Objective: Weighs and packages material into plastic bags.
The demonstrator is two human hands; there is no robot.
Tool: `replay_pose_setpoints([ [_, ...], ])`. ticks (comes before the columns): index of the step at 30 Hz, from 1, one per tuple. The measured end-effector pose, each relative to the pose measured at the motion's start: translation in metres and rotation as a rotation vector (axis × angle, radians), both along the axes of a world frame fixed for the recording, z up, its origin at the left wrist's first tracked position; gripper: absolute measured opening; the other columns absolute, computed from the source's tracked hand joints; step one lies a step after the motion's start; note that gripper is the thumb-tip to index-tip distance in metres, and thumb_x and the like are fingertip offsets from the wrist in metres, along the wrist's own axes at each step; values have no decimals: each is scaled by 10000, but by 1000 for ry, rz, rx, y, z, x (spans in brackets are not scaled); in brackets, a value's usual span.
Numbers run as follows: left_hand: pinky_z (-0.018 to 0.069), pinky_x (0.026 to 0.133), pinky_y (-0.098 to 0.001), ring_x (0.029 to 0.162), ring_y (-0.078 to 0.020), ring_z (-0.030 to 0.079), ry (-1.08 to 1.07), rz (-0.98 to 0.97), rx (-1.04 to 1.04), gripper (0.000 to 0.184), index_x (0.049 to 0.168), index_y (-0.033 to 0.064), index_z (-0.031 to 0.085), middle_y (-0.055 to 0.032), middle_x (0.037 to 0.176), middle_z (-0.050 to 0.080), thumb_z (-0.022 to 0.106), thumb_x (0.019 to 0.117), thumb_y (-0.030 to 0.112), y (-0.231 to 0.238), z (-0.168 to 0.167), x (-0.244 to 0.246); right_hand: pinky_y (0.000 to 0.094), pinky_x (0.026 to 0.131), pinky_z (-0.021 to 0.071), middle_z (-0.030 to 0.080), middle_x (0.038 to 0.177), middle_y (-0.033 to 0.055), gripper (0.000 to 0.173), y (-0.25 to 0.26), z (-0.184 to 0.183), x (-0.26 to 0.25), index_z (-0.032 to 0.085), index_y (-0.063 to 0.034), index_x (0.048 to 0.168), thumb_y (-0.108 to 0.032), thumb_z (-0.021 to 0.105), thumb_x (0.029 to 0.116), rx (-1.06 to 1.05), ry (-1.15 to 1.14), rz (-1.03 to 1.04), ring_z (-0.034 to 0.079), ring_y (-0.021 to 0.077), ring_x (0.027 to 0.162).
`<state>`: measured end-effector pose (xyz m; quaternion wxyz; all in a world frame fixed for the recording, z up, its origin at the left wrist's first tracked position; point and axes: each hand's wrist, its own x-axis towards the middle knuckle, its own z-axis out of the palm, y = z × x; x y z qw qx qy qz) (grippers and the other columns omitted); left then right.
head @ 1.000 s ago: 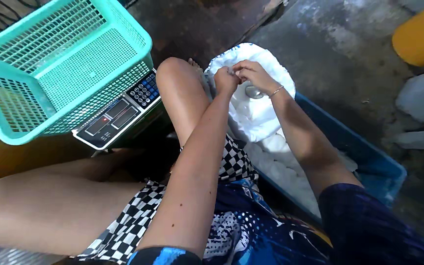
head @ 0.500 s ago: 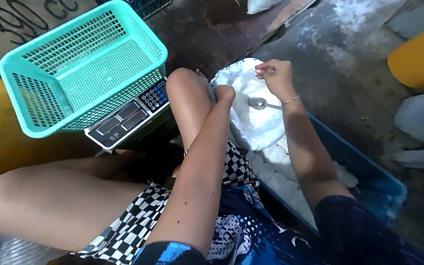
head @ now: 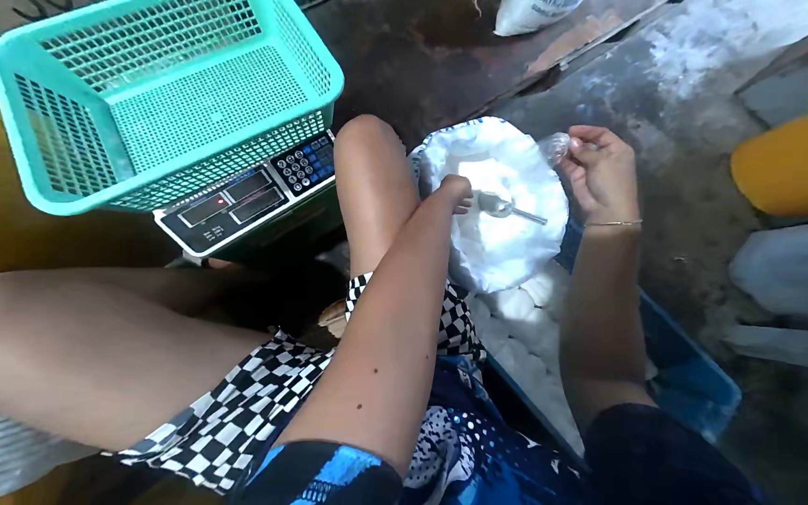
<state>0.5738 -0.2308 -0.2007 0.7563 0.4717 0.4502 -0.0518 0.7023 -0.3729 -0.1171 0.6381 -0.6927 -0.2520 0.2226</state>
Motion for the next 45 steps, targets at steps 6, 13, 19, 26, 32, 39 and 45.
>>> replay_pose_setpoints([
  [6,485,961,-450,1187,-278,607,-93,-89,81,454,1464,24,474,-189,1401,584,277,1146,282,-7,2,0,238,863,577,654,918,-60,181,6,-16,-11,528,-119,1105,0,396,1071,184,333,55,671,41,840],
  [13,534,804,-337,947,-208,630,-162,115,-117,439,1446,52,474,-166,1245,607,300,1142,316,-6,5,3,226,870,566,664,900,-65,223,13,-18,-13,540,-149,1093,-32,350,1091,313,466,55,669,36,850],
  [19,523,777,-298,877,-163,601,-216,220,-203,356,1318,18,529,-112,1093,605,349,1117,251,0,10,7,226,826,565,604,954,-26,164,-2,-47,19,509,-57,1219,-45,489,1057,102,333,-117,638,47,820],
  [26,520,712,-267,730,-114,572,-336,65,-257,185,1116,34,523,-62,918,584,390,1065,151,2,18,2,225,776,569,588,1012,26,285,-25,-93,32,517,13,1278,-22,591,1005,-84,283,-317,627,55,788],
  [32,533,900,-419,988,-255,640,-78,1,244,305,1205,-69,640,-202,1136,660,682,957,105,-2,3,2,235,757,589,613,1004,63,290,-30,-110,32,541,66,1234,23,639,965,-130,162,-381,651,64,767],
  [39,498,983,-526,1114,-341,641,-20,-179,726,249,1078,-38,690,-220,1136,679,772,900,115,0,12,-8,285,781,564,611,1027,30,256,-43,-92,30,567,-1,1258,-47,537,1008,-278,90,-38,630,82,850],
  [45,513,894,-460,944,-297,638,-200,-158,797,227,1050,-47,681,-190,987,665,766,916,115,1,9,-5,276,807,527,663,988,99,257,-29,-83,32,616,50,1212,-113,628,1014,-501,-89,242,611,84,833],
])
